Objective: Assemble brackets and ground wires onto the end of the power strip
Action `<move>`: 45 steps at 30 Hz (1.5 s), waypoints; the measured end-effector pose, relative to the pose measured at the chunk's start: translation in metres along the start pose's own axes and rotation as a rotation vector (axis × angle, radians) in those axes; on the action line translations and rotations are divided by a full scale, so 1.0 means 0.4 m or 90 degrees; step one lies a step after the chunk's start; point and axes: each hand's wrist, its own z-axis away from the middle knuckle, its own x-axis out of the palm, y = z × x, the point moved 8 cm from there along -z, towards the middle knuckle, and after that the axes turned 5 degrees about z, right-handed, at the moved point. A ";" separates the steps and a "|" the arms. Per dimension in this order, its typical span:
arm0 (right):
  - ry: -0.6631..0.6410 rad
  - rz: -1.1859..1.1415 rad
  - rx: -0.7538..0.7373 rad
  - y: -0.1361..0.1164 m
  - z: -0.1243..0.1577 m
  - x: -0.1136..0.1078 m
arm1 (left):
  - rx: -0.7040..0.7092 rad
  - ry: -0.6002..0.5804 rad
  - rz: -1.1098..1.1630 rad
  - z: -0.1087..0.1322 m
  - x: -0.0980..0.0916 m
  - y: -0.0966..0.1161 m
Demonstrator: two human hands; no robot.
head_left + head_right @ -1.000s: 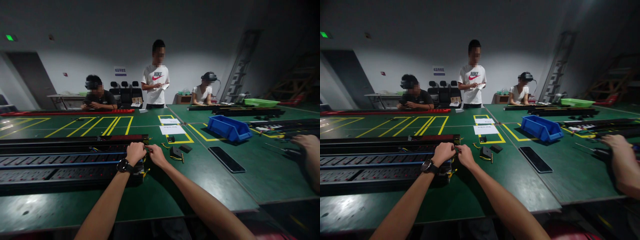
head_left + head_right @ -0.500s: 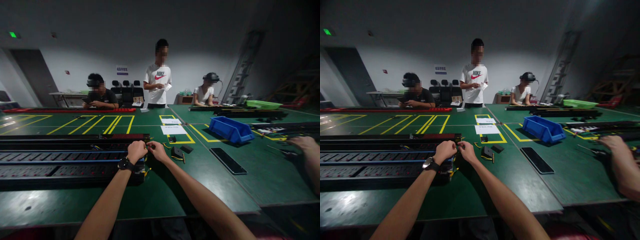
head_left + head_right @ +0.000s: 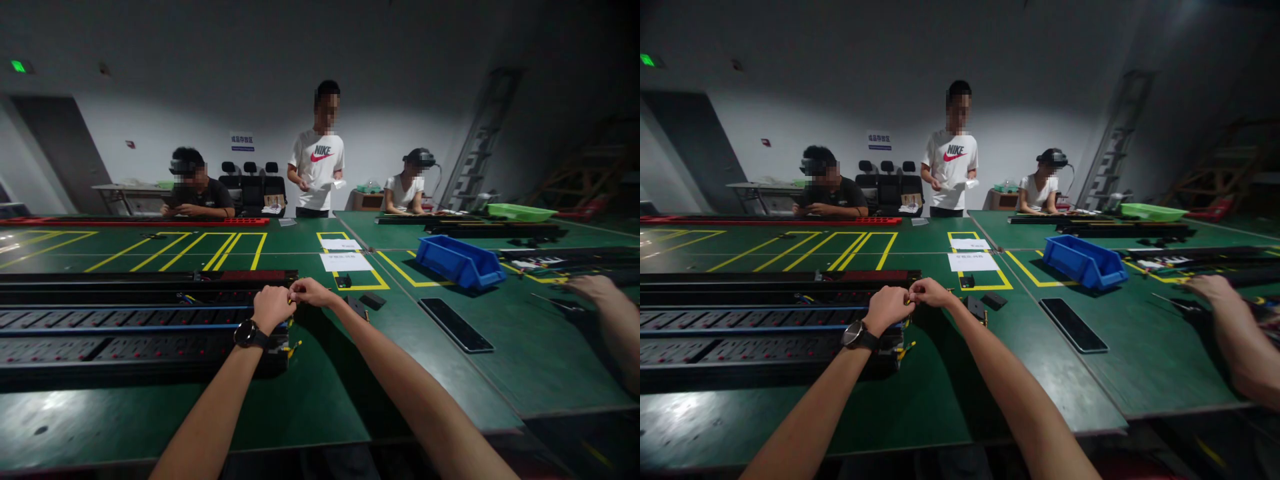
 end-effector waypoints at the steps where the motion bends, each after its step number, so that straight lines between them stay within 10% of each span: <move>1: 0.002 0.002 0.003 -0.003 0.000 -0.001 | 0.001 0.000 0.005 -0.001 0.000 -0.001; 16: 0.242 0.147 0.125 -0.048 0.273 -0.044 | 0.023 0.024 -0.019 -0.009 0.002 0.015; 45: 0.128 0.345 0.149 -0.093 0.261 0.031 | -0.001 -0.007 0.002 0.000 -0.006 0.001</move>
